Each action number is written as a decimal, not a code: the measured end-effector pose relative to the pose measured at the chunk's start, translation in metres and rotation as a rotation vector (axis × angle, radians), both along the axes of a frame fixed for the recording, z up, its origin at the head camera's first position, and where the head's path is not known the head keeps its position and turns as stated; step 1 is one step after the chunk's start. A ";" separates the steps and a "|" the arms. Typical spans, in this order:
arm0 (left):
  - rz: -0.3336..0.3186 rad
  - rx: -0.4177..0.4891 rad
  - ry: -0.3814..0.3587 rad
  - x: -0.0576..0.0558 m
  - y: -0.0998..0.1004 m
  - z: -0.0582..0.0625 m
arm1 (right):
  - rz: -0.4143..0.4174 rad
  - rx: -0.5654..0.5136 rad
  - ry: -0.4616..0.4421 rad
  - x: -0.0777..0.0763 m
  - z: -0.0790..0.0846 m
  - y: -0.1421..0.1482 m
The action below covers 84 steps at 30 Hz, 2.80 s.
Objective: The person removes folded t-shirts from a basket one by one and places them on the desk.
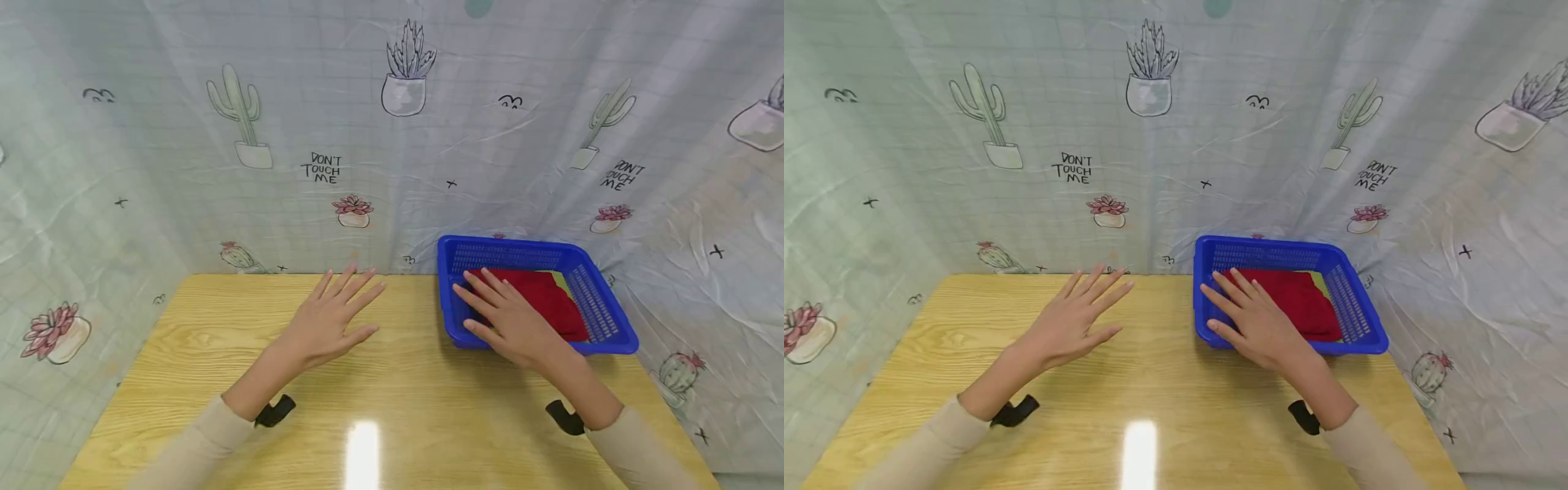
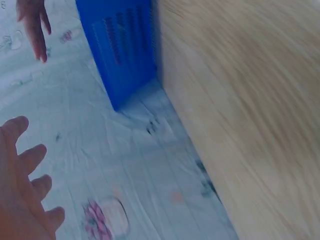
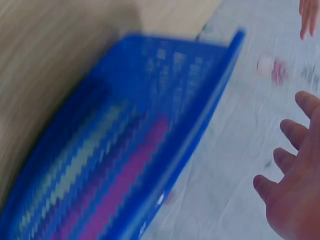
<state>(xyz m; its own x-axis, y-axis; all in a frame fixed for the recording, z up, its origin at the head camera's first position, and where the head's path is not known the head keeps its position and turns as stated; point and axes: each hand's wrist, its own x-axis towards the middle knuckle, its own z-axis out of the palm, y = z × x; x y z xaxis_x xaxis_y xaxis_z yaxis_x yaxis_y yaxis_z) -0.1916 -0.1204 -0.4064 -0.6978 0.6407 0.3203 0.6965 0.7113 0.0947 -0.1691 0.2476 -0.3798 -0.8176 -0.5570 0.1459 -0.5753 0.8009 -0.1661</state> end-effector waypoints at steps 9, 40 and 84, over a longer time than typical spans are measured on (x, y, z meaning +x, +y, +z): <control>-0.142 0.111 -0.094 -0.030 0.093 0.023 | -0.128 -0.070 -0.054 -0.024 0.026 0.060; 0.164 0.594 -0.856 -0.094 0.256 0.010 | -0.262 -0.255 -0.463 -0.093 0.000 0.176; 0.116 1.061 -1.362 -0.101 0.264 -0.023 | -0.360 -0.565 -0.982 -0.110 -0.008 0.178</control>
<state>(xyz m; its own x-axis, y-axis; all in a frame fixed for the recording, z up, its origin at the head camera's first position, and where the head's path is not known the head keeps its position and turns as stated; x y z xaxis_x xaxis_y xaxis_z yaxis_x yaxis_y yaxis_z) -0.2923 0.1440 -0.4294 -0.8276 0.4886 -0.2762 -0.3215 -0.0093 0.9469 -0.2795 0.4255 -0.3876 -0.8129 -0.3307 -0.4795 0.2387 0.5618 -0.7921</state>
